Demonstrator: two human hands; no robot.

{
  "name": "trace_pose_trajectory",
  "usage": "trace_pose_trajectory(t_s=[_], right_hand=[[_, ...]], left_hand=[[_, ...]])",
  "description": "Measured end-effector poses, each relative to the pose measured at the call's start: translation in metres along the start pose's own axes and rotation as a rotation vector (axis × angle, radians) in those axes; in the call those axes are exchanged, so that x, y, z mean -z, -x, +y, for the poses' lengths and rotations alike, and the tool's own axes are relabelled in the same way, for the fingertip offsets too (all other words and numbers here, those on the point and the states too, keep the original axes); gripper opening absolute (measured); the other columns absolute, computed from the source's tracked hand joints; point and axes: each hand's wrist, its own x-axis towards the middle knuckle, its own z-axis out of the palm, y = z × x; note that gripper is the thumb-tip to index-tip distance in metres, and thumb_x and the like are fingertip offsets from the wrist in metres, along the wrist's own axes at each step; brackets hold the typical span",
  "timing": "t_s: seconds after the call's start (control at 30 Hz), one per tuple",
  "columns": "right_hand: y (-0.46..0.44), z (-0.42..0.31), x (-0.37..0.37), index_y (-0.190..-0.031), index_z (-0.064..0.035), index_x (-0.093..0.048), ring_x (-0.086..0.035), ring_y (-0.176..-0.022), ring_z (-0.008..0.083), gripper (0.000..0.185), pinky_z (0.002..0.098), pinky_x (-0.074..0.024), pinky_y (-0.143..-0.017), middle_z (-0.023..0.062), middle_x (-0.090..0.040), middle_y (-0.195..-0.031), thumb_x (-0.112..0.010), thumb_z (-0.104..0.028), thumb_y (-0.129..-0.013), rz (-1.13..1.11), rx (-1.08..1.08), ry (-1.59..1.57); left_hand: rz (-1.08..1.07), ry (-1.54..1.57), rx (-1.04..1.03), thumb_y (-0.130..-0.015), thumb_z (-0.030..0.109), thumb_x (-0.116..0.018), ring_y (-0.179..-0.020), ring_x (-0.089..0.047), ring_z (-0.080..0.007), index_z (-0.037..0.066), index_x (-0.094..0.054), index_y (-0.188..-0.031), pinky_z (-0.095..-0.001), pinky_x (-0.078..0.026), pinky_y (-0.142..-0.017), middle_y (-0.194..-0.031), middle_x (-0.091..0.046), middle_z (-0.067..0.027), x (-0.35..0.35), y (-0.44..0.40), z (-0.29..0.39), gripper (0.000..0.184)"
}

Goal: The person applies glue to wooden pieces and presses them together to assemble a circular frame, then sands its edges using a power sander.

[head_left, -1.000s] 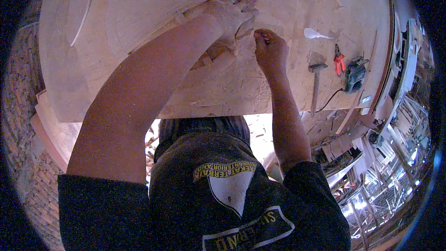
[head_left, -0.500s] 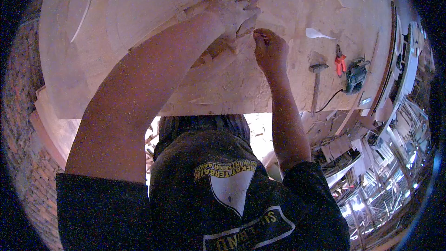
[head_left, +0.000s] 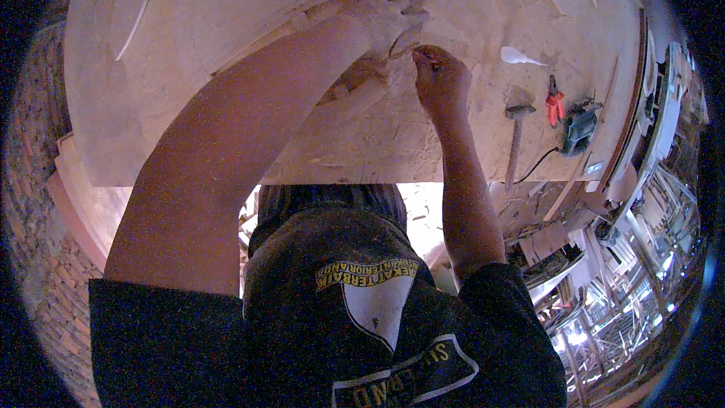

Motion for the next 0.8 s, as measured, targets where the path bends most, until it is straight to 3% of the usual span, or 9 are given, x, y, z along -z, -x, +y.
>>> trace_pose_trajectory(t_s=[0.03,0.13,0.4,0.5,0.63,0.73,0.8], right_hand=[[0.0,0.001,-0.001,-0.104,-0.0054,-0.078,-0.076,-0.085,0.0313,0.022,0.0391,-0.0576,-0.078,0.019,-0.077,-0.093,-0.07,-0.023,-0.094,-0.008,0.009,-0.016],[0.0,0.003,-0.003,-0.105,-0.0066,-0.078,-0.074,-0.089,0.0366,0.021,0.0443,-0.0575,-0.08,0.0184,-0.076,-0.097,-0.068,-0.022,-0.095,-0.052,0.001,-0.07],[0.004,-0.001,-0.008,-0.1,-0.0038,-0.078,-0.075,-0.092,0.0362,0.018,0.0436,-0.0589,-0.082,0.0196,-0.076,-0.098,-0.068,-0.017,-0.093,-0.081,-0.024,-0.161],[0.003,0.003,-0.011,-0.105,0.0002,-0.078,-0.076,-0.084,0.0229,0.022,0.0337,-0.0582,-0.078,0.0162,-0.078,-0.093,-0.074,-0.018,-0.093,-0.049,0.067,-0.122],[0.003,-0.004,-0.009,-0.104,-0.0002,-0.078,-0.077,-0.085,0.0232,0.022,0.0339,-0.0584,-0.078,0.0165,-0.078,-0.093,-0.074,-0.019,-0.092,-0.092,0.012,-0.087],[0.003,-0.007,-0.007,-0.103,-0.0015,-0.079,-0.077,-0.084,0.0234,0.021,0.0341,-0.0585,-0.077,0.0163,-0.078,-0.092,-0.075,-0.019,-0.092,-0.115,0.0,-0.1],[0.005,-0.005,-0.008,-0.103,-0.0024,-0.079,-0.077,-0.084,0.0236,0.021,0.0343,-0.0585,-0.077,0.0157,-0.078,-0.092,-0.075,-0.02,-0.091,-0.095,-0.01,-0.155]], left_hand=[[-0.002,0.008,-0.003,-0.049,0.063,-0.091,-0.156,-0.021,-0.0392,0.04,-0.035,-0.159,-0.0816,-0.022,-0.111,-0.173,-0.018,0.0029,0.003,0.001,0.0,0.125],[-0.142,0.032,0.02,-0.059,0.069,-0.087,-0.16,-0.004,-0.0343,0.036,-0.026,-0.163,-0.0803,-0.01,-0.116,-0.174,-0.01,0.0045,0.013,-0.002,0.0,0.125],[-0.182,0.035,-0.018,-0.058,0.067,-0.087,-0.16,-0.003,-0.0341,0.036,-0.025,-0.164,-0.0801,-0.01,-0.116,-0.175,-0.007,0.0034,0.027,0.002,-0.002,0.126],[-0.18,0.043,-0.005,-0.057,0.068,-0.087,-0.16,-0.003,-0.0339,0.036,-0.025,-0.164,-0.0796,-0.01,-0.117,-0.175,-0.007,0.0029,0.026,0.001,-0.001,0.127],[-0.179,0.033,0.002,-0.059,0.068,-0.087,-0.16,-0.003,-0.0336,0.037,-0.024,-0.164,-0.0787,-0.009,-0.117,-0.175,-0.007,0.0026,0.027,0.004,0.0,0.127],[-0.13,0.044,0.025,-0.04,0.065,-0.095,-0.158,-0.016,-0.0355,0.039,-0.03,-0.161,-0.0795,-0.017,-0.116,-0.174,-0.014,0.0026,0.024,0.004,0.002,0.139],[-0.078,0.021,0.022,-0.039,0.066,-0.094,-0.158,-0.016,-0.0356,0.04,-0.029,-0.161,-0.0799,-0.016,-0.116,-0.174,-0.015,0.0025,0.015,0.002,0.001,0.14]])
